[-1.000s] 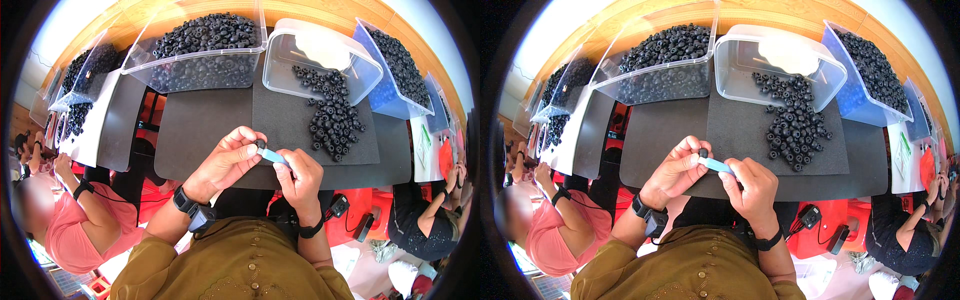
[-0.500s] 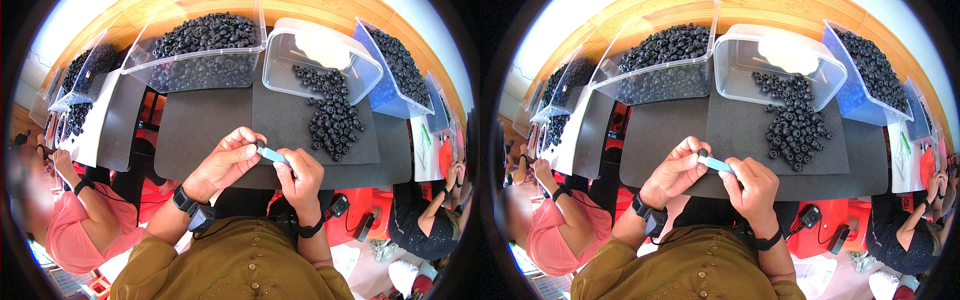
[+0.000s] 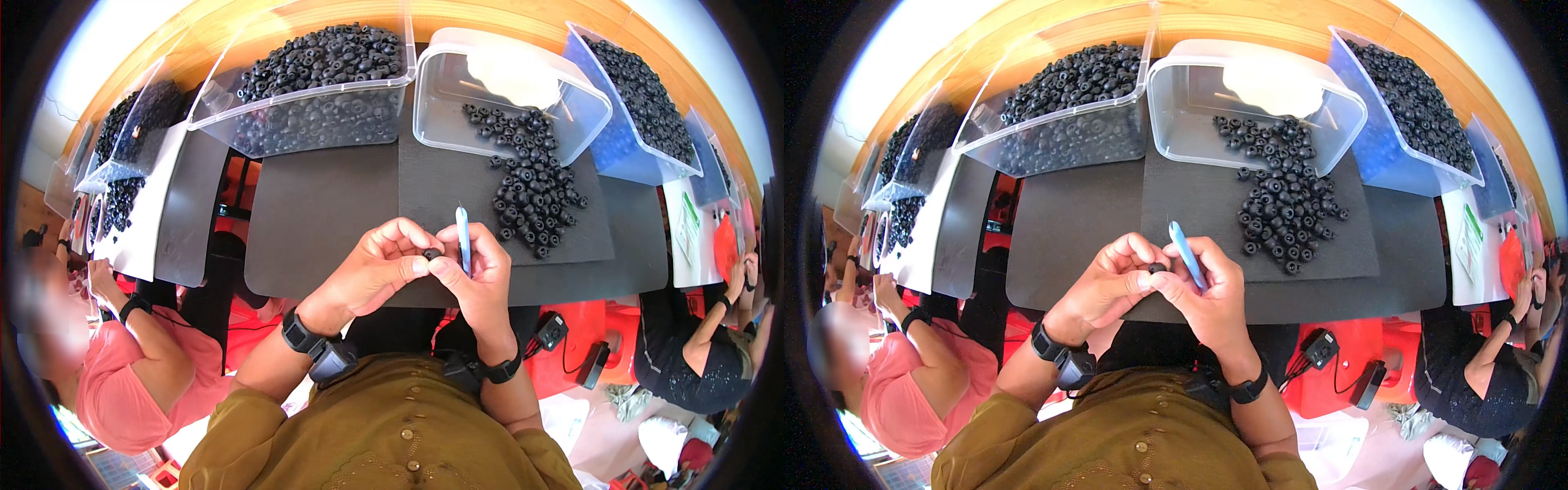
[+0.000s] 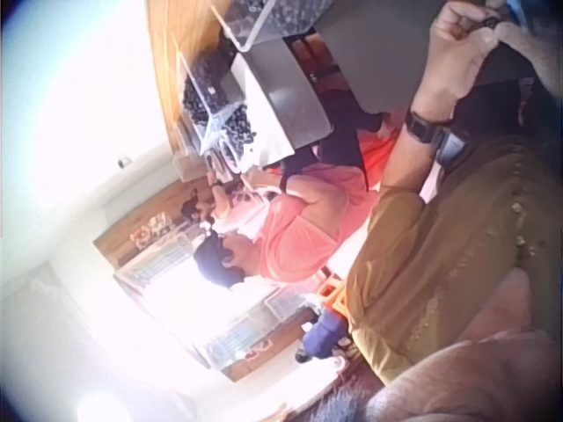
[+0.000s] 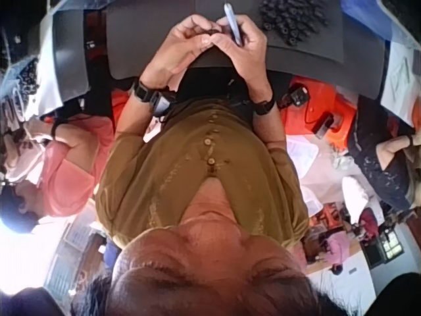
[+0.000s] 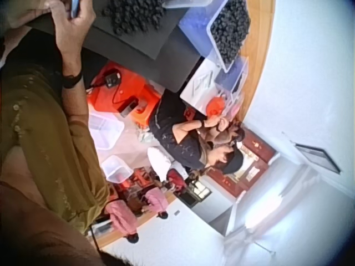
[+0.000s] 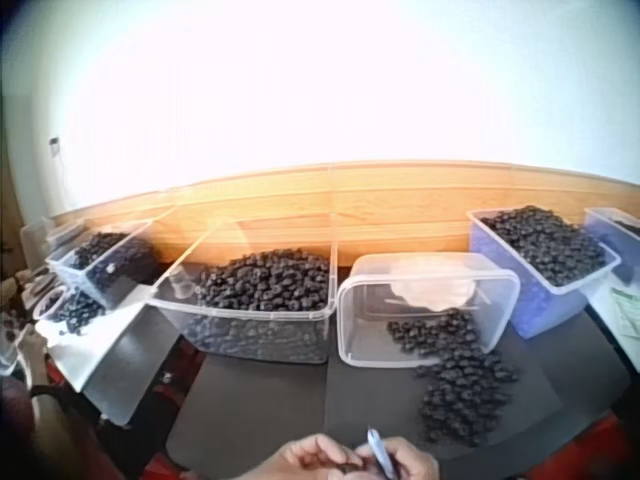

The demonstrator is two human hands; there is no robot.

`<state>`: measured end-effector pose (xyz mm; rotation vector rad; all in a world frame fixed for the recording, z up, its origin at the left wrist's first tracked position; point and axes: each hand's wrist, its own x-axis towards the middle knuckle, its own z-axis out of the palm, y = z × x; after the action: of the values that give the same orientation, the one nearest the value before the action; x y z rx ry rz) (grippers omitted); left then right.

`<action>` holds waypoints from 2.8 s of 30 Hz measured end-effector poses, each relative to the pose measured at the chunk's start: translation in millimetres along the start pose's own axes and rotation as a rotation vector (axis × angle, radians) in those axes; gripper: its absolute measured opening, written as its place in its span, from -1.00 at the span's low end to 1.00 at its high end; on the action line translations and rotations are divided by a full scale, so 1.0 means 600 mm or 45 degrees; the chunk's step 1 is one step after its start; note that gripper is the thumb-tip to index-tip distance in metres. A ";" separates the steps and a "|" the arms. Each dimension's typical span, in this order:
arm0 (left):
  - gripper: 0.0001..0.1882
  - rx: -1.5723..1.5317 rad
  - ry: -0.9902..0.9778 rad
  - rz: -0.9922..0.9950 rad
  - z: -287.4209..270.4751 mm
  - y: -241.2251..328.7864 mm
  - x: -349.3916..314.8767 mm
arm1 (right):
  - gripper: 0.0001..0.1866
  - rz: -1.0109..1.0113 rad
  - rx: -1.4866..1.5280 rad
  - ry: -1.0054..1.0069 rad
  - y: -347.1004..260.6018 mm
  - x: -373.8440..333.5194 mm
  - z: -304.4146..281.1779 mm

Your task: Sorting and inspecting small black rubber components into bins.

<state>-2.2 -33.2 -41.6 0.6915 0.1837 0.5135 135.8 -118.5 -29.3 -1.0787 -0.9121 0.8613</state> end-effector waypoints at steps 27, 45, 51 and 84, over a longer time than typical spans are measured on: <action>-0.74 2.247 -0.349 0.996 0.128 0.111 0.194 | -0.89 -0.130 0.158 0.474 0.005 -0.024 -0.056; -0.70 2.590 -0.380 0.626 0.043 0.013 0.372 | -0.91 -0.152 0.305 0.406 0.012 -0.023 -0.062; -0.74 2.455 -0.481 0.584 0.054 0.036 0.280 | -0.90 -0.118 0.259 0.430 0.007 -0.021 -0.060; -0.77 1.764 0.445 0.584 0.047 0.027 0.053 | -0.89 -0.083 0.233 0.308 0.005 -0.015 -0.060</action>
<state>28.0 -22.0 -9.5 2.0210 0.7521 0.9365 164.8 -138.2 -41.6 -0.9646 -0.6497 0.7277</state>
